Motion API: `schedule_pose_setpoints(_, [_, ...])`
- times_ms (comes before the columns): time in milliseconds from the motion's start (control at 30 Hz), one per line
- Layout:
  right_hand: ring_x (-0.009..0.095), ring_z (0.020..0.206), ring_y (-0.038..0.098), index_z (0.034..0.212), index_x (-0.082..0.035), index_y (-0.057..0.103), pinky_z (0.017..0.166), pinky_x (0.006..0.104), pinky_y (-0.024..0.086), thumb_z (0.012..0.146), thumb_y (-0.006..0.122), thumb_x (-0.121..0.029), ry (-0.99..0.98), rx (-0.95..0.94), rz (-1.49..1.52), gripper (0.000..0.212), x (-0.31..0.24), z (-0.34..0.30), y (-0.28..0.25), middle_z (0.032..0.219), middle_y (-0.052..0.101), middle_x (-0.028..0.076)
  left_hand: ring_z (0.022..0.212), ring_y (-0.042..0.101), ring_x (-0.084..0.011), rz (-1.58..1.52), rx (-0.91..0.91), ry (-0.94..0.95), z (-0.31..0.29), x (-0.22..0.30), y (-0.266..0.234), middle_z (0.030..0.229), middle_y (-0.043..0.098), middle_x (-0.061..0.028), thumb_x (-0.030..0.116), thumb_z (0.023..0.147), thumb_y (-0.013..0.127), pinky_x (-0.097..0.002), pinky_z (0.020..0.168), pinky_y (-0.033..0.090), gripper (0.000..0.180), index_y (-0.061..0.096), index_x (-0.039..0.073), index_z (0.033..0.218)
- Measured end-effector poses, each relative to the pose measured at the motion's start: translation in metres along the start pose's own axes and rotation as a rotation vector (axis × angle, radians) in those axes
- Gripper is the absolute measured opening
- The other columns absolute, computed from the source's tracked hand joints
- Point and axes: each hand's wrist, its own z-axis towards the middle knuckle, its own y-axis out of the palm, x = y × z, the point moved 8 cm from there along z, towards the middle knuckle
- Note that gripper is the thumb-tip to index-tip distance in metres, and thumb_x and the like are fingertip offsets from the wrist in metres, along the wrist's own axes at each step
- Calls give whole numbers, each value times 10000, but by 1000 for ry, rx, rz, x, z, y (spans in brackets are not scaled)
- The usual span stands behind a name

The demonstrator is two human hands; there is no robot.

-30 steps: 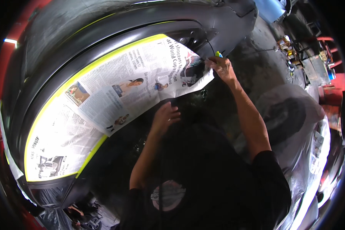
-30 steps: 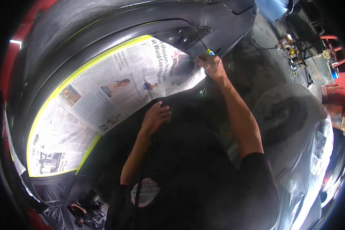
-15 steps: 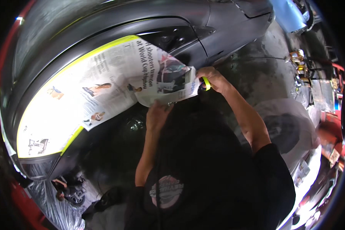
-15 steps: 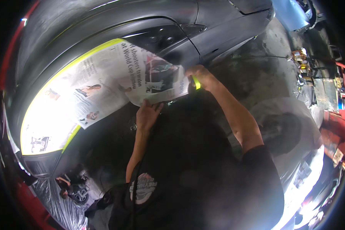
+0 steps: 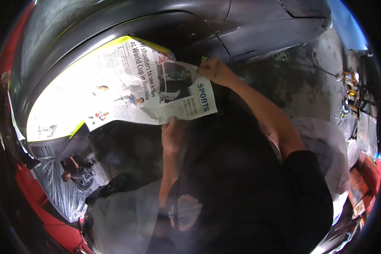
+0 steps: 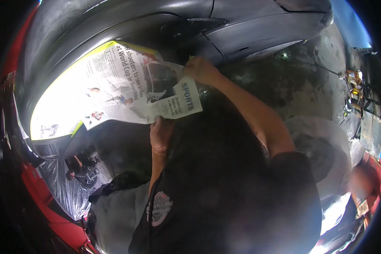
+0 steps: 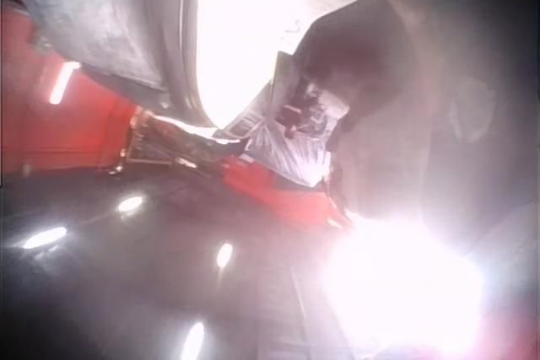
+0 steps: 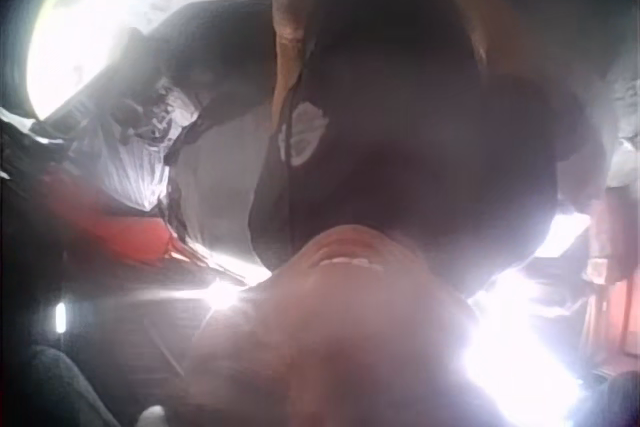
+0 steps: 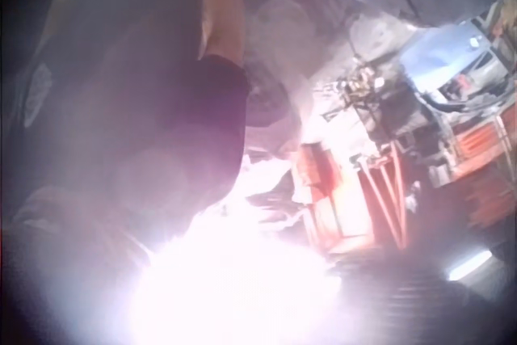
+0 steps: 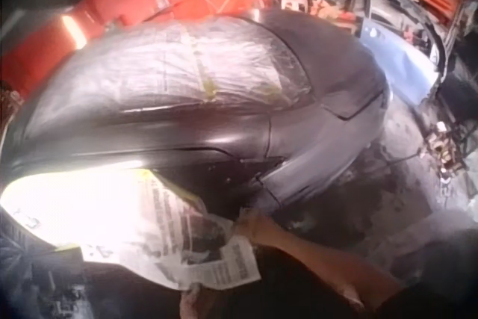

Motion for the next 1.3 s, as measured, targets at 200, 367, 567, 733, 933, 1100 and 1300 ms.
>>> schedule_pose_setpoints(200, [94,678,637,1000,-21,821,542,274,451,895,735,-215,344,-139,355,237,-19,5,3,786,730,55,1305,596,-285,-45,-126,83,-36,9,-6,1439,617,-101,104,992,667,-472,1093,480,533,521,21,1499])
schedule_pose_setpoints(367, [127,616,642,927,-43,809,499,299,472,878,776,-280,212,-155,520,244,10,34,55,760,707,28,1144,653,-256,-115,-202,242,-59,32,-1,1302,658,-63,65,981,649,-478,958,544,460,563,40,1433])
schedule_pose_setpoints(567, [142,647,676,878,32,785,572,305,511,866,742,-140,360,-182,520,179,26,40,110,776,730,71,1005,663,-216,-50,371,591,-67,83,-40,1007,665,-59,12,990,608,-454,956,531,132,664,34,1108])
schedule_pose_setpoints(733, [237,764,737,922,13,785,718,376,571,894,751,-190,-46,-202,-75,208,7,28,92,815,757,131,1165,674,-234,150,387,739,-53,121,-46,1234,715,-135,-41,993,625,-405,1064,516,348,628,-35,1341])
schedule_pose_setpoints(933, [382,944,714,1188,-71,747,837,445,572,917,751,-167,-543,64,-322,288,-94,-22,18,1052,728,178,1060,651,-133,404,445,452,-28,74,-61,1158,726,-57,-58,934,732,-291,948,503,302,716,-78,1235])
schedule_pose_setpoints(1100, [367,1115,662,1413,-93,653,937,469,563,837,816,-46,-1087,28,-682,600,-235,-35,32,1351,613,186,736,529,-79,595,654,861,-32,132,-88,784,640,6,-26,942,736,-277,690,454,92,744,3,1029])
schedule_pose_setpoints(1300, [322,1149,635,1380,-167,689,941,447,568,823,842,-179,-1316,-270,-945,578,-321,-6,140,1331,600,153,656,581,-89,436,771,1086,-42,165,-77,865,717,-25,53,1026,663,-261,602,455,139,772,15,1103])
